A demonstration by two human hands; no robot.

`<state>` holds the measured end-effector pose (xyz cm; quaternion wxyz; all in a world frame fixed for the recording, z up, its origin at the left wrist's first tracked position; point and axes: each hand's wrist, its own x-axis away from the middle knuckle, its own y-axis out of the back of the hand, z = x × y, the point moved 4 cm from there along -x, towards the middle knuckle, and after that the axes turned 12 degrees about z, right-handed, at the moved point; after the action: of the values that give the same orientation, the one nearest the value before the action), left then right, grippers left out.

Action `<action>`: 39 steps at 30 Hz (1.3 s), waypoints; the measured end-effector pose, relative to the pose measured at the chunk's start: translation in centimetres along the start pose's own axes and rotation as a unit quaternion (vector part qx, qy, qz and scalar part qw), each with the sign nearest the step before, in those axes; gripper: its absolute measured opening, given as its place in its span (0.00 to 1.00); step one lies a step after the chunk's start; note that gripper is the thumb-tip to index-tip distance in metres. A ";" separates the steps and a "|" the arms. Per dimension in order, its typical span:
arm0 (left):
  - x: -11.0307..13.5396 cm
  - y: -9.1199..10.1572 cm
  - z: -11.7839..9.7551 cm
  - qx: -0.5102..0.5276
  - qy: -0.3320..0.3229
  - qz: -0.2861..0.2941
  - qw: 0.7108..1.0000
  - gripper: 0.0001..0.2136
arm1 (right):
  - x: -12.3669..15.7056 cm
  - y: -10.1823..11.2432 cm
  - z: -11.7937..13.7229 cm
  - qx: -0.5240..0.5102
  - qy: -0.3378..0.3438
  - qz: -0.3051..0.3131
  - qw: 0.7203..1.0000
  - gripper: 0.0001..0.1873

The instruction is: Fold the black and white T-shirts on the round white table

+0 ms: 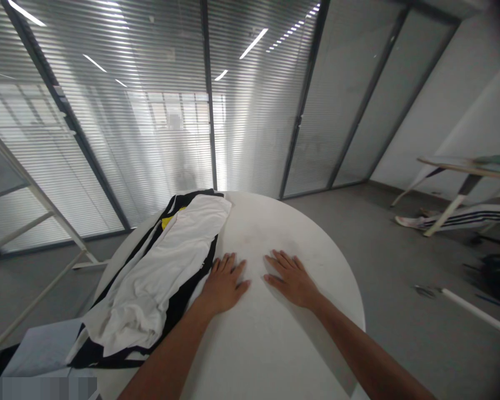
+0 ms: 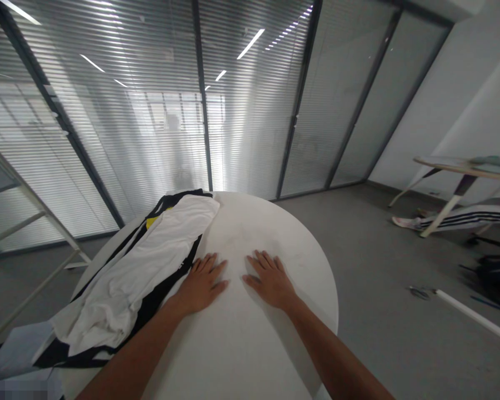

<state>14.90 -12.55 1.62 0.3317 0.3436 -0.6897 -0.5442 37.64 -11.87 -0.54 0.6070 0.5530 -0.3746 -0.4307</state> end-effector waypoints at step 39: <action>0.0 -0.1 0.0 -0.008 0.000 -0.012 1.000 0.30 | -0.1 -0.2 -0.2 -0.015 -0.006 0.021 1.000 0.35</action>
<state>14.91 -12.53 1.48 0.3278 0.3491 -0.6809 -0.5541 37.77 -11.70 -0.71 0.6219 0.5336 -0.3831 -0.4264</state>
